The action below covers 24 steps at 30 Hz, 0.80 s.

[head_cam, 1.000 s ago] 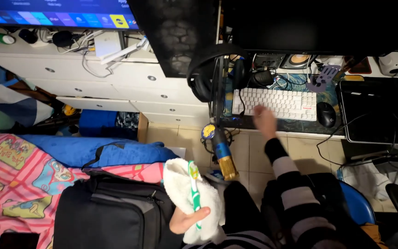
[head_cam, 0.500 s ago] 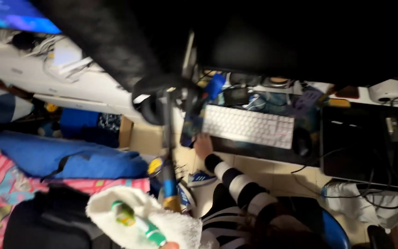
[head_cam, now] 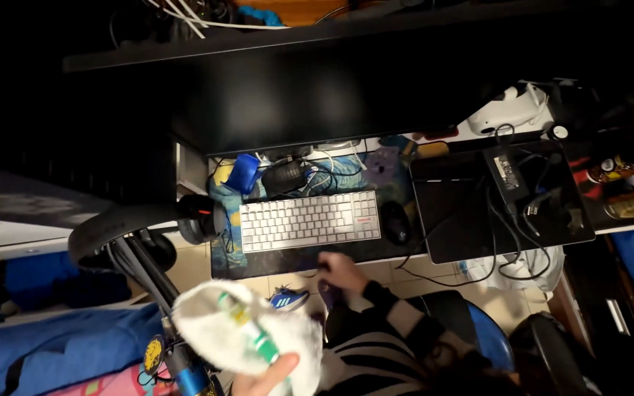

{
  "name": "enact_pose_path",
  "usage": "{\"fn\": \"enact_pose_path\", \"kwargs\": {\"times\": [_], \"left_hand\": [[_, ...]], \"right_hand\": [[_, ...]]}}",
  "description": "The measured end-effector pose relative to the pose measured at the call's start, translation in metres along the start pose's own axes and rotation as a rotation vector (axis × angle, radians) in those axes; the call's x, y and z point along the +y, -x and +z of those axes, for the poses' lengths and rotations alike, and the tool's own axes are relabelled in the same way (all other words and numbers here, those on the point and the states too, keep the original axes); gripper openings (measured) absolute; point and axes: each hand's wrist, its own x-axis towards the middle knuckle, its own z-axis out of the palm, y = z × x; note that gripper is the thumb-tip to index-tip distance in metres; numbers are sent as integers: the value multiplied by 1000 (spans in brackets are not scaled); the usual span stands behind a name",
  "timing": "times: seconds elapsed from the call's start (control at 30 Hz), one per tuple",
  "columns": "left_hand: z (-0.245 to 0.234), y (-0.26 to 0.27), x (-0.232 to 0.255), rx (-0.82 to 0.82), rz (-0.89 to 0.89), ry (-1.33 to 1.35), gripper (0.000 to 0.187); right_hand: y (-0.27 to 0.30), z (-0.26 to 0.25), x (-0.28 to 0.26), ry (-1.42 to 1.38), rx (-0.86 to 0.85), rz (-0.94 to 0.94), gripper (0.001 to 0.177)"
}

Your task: Cleaning a computer monitor using a spray bottle and a cloth.

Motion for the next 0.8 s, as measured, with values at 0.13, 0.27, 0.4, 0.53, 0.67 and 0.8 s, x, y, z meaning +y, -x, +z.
{"fn": "enact_pose_path", "kwargs": {"times": [0.13,0.27,0.4,0.53,0.67,0.8], "left_hand": [[-37,-14,-62,-90,99,-255,42],[-17,-30,-19,-186,92,-274,36],[-23,-12,17,-164,154,-177,47],[-65,33,18,-75,121,-151,44],[-70,74,63,-51,65,-228,45],[-53,102,45,63,87,-126,51]], "right_hand": [[22,-33,26,-40,166,-94,21],[37,-58,40,13,343,-111,30],[30,-76,23,-197,225,126,27],[-20,-64,21,-270,150,45,12],[-104,-24,12,-299,-9,-66,13],[-147,22,-39,-245,-220,-159,18]]}}
